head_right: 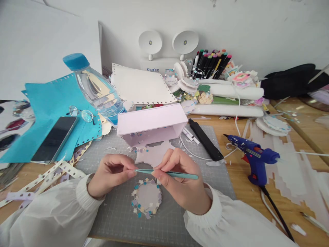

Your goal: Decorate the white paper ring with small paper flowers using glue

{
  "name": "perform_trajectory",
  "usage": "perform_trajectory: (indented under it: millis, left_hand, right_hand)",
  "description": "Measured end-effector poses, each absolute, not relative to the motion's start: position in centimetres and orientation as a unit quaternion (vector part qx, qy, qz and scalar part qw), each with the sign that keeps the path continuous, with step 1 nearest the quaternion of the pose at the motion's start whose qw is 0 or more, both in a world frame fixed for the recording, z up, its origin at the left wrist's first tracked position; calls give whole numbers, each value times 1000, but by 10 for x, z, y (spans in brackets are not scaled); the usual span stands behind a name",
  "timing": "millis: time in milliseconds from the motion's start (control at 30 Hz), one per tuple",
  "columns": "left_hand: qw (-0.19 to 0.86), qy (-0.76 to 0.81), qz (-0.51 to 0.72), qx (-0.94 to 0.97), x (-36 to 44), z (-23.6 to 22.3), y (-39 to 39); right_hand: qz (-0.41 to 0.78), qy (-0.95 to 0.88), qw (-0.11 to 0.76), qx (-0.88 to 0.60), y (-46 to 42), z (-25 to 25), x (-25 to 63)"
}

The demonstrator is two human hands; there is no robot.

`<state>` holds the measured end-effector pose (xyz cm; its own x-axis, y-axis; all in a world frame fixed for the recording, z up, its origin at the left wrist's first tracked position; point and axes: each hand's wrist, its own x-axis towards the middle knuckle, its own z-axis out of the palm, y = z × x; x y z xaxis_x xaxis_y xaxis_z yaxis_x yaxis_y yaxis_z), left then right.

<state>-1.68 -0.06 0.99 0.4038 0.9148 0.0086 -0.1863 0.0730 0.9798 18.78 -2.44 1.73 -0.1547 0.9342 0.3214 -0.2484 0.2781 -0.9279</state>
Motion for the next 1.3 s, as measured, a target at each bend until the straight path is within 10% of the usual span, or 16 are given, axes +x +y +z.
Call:
perform_trajectory:
  millis: [1033,1300]
  left_hand:
    - [616,371,421,553,-13,16,0]
    - [660,318,338,591,-17,19,0]
  right_hand:
    - [544,-475,601,-344,-21,20,185]
    - [205,-745,535,-342,-24,31,182]
